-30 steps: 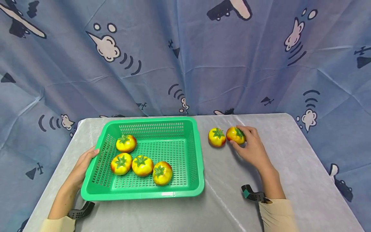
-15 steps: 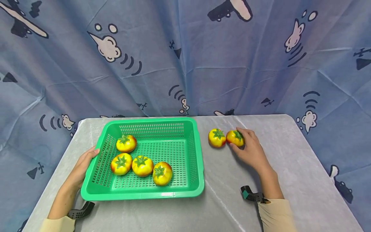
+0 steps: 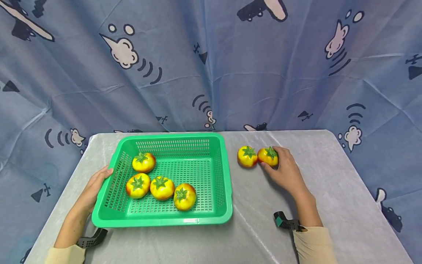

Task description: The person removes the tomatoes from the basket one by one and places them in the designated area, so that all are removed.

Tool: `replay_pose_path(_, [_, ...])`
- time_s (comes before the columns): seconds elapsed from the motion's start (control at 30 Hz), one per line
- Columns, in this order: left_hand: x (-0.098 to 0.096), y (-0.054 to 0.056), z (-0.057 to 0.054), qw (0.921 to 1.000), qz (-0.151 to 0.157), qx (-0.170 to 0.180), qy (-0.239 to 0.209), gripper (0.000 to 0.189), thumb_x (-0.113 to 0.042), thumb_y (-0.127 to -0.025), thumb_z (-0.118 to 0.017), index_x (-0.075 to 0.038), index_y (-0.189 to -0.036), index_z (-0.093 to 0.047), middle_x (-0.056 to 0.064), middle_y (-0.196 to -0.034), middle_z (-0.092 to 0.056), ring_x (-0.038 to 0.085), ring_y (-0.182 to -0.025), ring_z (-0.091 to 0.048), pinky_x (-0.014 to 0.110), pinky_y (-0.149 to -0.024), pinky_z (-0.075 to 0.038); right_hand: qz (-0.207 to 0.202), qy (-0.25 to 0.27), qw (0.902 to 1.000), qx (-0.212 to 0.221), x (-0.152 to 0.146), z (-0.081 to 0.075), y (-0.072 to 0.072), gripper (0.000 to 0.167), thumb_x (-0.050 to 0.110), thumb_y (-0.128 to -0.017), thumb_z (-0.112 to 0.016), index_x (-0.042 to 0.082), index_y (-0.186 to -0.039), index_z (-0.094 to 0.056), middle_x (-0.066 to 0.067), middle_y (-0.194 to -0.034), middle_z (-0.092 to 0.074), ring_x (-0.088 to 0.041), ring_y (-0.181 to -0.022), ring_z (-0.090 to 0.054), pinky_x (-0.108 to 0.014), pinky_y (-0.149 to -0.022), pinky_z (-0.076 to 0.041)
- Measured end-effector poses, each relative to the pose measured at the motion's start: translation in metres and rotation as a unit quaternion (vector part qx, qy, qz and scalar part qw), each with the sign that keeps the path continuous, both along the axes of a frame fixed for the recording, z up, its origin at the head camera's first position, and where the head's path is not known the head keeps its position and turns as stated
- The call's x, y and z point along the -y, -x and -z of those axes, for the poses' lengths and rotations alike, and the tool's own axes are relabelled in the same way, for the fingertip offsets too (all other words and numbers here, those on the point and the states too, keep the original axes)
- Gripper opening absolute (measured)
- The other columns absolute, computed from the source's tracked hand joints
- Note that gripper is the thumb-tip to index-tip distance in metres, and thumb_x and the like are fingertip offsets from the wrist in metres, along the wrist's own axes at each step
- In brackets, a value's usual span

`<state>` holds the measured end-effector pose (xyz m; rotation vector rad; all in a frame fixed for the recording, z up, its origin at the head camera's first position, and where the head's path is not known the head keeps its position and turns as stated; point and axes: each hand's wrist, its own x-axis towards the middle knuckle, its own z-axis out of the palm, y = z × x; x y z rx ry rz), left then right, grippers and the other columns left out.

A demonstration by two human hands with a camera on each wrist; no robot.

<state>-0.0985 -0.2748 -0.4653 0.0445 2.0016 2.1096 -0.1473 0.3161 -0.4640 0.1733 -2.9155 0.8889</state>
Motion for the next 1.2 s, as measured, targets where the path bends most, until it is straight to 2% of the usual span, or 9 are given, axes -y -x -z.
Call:
replay_pose_path(0.8, [0.0005,-0.0004,-0.0022,0.9999,0.001,0.009,0.003,0.064,-0.029,-0.116,-0.036,0.012,-0.162,-0.016,-0.011,-0.113,-0.075,0.009,-0.099,-0.077,0.035,-0.082,-0.069,-0.006,0.0,0.9998,-0.02,0.0012,0.0017,-0.0009,0.072,0.02,-0.095,-0.08,-0.01,-0.151,-0.045,-0.041,-0.144,-0.047,-0.055,-0.123,-0.052,-0.073,-0.102,-0.048])
replay_pose_path(1.2, [0.001,0.0002,-0.0019,1.0,0.004,0.004,0.002,0.064,-0.028,-0.116,-0.036,0.014,-0.161,-0.016,-0.01,-0.114,-0.075,0.01,-0.099,-0.077,0.037,-0.082,-0.07,-0.006,-0.004,0.9999,-0.008,-0.0001,0.0,-0.0009,0.076,0.022,-0.094,-0.081,-0.009,-0.153,-0.043,-0.04,-0.146,-0.045,-0.053,-0.121,-0.055,-0.072,-0.101,-0.051])
